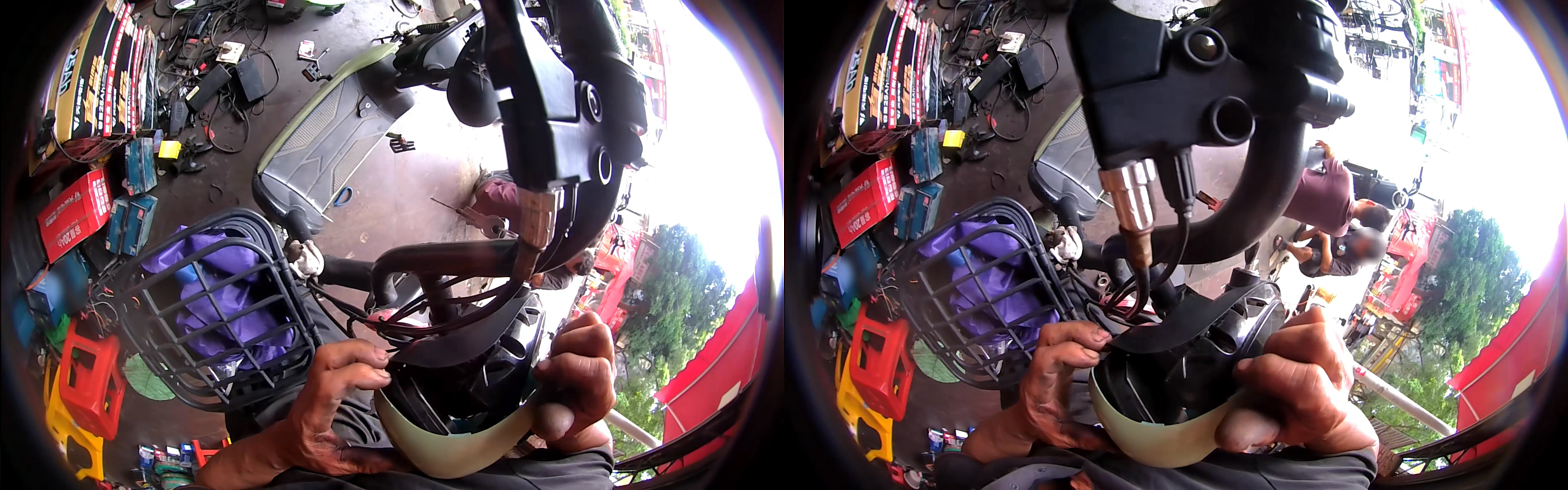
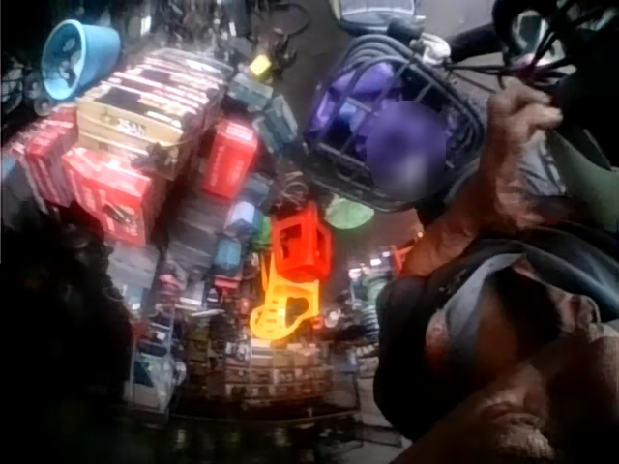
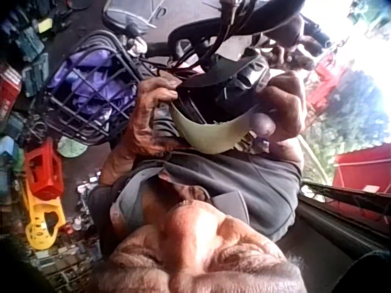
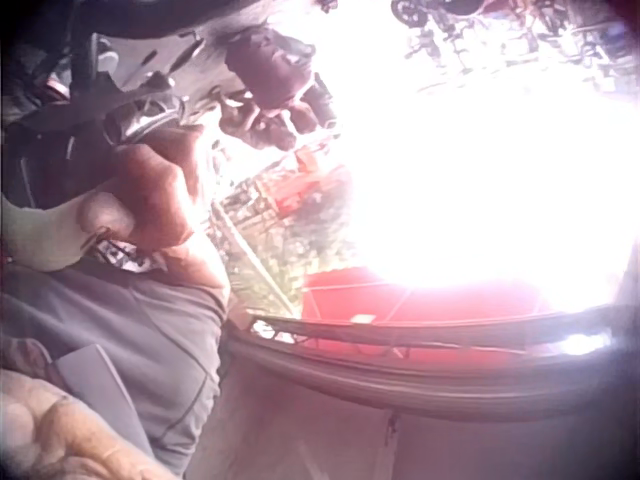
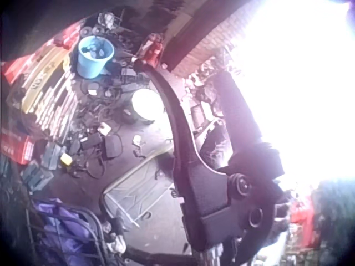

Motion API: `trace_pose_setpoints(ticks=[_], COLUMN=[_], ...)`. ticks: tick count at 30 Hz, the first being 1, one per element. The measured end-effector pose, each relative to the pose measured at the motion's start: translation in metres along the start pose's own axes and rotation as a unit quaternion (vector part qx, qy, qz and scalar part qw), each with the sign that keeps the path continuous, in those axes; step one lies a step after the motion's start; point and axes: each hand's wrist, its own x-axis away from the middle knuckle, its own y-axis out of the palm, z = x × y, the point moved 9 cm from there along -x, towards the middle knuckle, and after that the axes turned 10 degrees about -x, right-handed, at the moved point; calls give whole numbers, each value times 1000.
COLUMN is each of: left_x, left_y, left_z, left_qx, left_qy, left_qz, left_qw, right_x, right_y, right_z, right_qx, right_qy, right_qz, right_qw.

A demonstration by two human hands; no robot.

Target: The person disassembles and reassembles the front headlight housing and display panel of a scooter. They pry off the outer cover, remove the headlight assembly and a small inner component, and then fit the pieces back together by hand around the handlebars.

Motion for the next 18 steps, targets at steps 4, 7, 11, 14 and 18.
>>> trace_pose_setpoints(ticks=[4, 7, 11, 14, 18], left_x=[14, 23, 29, 27, 22], left_y=[2, 9, 17, 18, 16], left_z=[-4, -2, 1, 4, 10], left_qx=[-11, -41, -91, -137, -198], left_qy=[22, 33, 30, 21, -10], left_qz=[59, 80, 131, 114, 37], left_qw=[998, 995, 987, 984, 979], right_x=[-9, -11, -11, -13, -16], right_y=[4, 3, 3, 2, -1], right_z=[-11, -7, -6, -1, 16], right_qx=[19, 18, 15, -25, -111], right_qy=[37, 49, 45, 57, 101], right_qz=[15, -10, -13, -13, -26], right_qw=[999, 999, 999, 998, 988])
